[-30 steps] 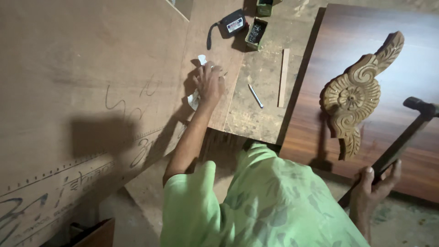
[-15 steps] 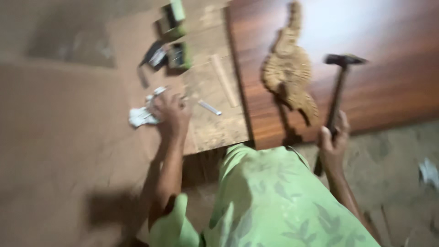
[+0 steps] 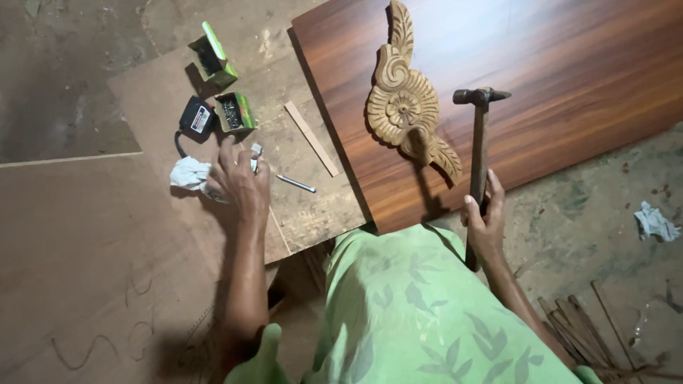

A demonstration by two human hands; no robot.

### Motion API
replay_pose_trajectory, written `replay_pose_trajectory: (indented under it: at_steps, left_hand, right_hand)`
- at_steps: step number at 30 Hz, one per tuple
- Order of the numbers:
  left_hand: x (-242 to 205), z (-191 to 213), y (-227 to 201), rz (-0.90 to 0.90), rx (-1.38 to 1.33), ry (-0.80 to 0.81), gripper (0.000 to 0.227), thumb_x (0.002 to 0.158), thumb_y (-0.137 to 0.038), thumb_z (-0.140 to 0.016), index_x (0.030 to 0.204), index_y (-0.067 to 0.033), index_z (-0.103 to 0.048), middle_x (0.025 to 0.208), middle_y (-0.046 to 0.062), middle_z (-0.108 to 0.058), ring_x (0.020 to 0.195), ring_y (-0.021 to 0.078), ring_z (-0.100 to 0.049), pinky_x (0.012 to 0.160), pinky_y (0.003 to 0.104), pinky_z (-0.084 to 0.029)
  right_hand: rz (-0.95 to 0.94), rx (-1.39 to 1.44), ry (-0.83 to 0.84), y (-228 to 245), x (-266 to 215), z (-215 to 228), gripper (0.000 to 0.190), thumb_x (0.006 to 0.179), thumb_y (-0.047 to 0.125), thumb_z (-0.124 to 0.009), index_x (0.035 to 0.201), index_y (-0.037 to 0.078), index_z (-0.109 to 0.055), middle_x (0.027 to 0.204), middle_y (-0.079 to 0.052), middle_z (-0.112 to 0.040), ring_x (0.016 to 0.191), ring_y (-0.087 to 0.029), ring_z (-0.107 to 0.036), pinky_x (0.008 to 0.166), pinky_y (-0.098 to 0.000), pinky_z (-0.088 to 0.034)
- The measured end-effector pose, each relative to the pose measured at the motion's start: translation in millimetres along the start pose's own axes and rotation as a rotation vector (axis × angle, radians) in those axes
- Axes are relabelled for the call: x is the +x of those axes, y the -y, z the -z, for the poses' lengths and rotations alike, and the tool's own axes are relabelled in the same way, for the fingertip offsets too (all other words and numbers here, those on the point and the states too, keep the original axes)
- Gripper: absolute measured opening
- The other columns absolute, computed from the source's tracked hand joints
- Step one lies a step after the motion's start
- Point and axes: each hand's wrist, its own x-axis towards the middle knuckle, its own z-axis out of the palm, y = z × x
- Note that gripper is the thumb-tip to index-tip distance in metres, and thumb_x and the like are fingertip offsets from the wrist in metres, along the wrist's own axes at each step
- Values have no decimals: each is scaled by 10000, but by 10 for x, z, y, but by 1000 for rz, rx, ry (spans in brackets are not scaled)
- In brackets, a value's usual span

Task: The person positions a carved wooden ornament on a wooden panel and uses a hammer to drive nails into it. They repeatedly adjust the carving and hammer different points to secure it. The person also uses a pencil to mark the panel and wipes the surface with a cloth.

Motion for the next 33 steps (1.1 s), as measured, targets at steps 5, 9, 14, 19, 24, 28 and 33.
replay_pose_trajectory:
  at_steps: [5, 9, 14, 19, 24, 28, 33]
  left_hand:
    - [108, 204, -301, 135, -321, 172, 237, 1033, -167, -684, 1261, -110, -704, 1211, 103, -704, 1106, 327, -691, 938, 445, -535]
    - [54, 118, -644, 256, -456, 325, 213, 992, -134, -681, 1196, -97, -730, 1134, 117, -749, 966, 265, -728, 802, 360, -565]
    - [73, -357, -1209, 282, -910, 371, 380, 896, -56, -723, 1273, -73, -683, 1199, 115, -731, 1011, 199, -709, 907, 320, -586]
    - [158, -562, -1904, 202, -822, 214, 203, 995, -37, -663, 1182, -51, -743, 1151, 143, -750, 979, 219, -727, 821, 333, -601]
    - [681, -1013, -2594, 211, -1093, 135, 219, 1041, -65, -564, 1237, -32, -657, 1138, 130, -722, 973, 192, -759, 787, 293, -632]
    - [1085, -1462, -2800, 390, -1149, 136, 234, 1013, -110, -575, 1225, -51, -654, 1091, 100, -736, 915, 161, -772, 736, 279, -631]
    - [1409, -1910, -2852, 267, -917, -27, 141, 987, -102, -676, 1108, -62, -736, 1001, 90, -777, 841, 167, -759, 696, 282, -634]
  right_hand:
    - [10, 10, -10, -68, 38, 88, 657, 1023, 22, -552, 1616, 78, -275, 887, -26, -532, 637, -87, -491, 550, -253, -419]
    - [13, -3, 9, -86, 170, 188, 667, 1019, 10, -566, 1617, 74, -277, 878, -22, -525, 650, -81, -483, 559, -250, -423]
    - [-9, 56, 104, -34, 515, 342, 666, 1023, 16, -558, 1625, 73, -279, 920, -13, -515, 676, -75, -469, 570, -243, -414]
    - [48, -86, 185, 96, 986, 612, 629, 999, 52, -588, 1578, 60, -343, 1052, -21, -611, 715, -73, -530, 608, -241, -462]
    - [-63, -147, 258, 135, 1490, 862, 661, 981, 74, -614, 1595, 82, -371, 920, -45, -586, 675, -89, -510, 576, -261, -452]
    - [79, -178, 301, 137, 1767, 1011, 638, 992, 62, -604, 1576, 61, -345, 1135, -8, -612, 720, -83, -527, 602, -252, -466]
    - [-4, -172, 291, 159, 1899, 1023, 672, 995, 59, -592, 1608, 86, -318, 936, -41, -586, 687, -93, -514, 581, -260, -450]
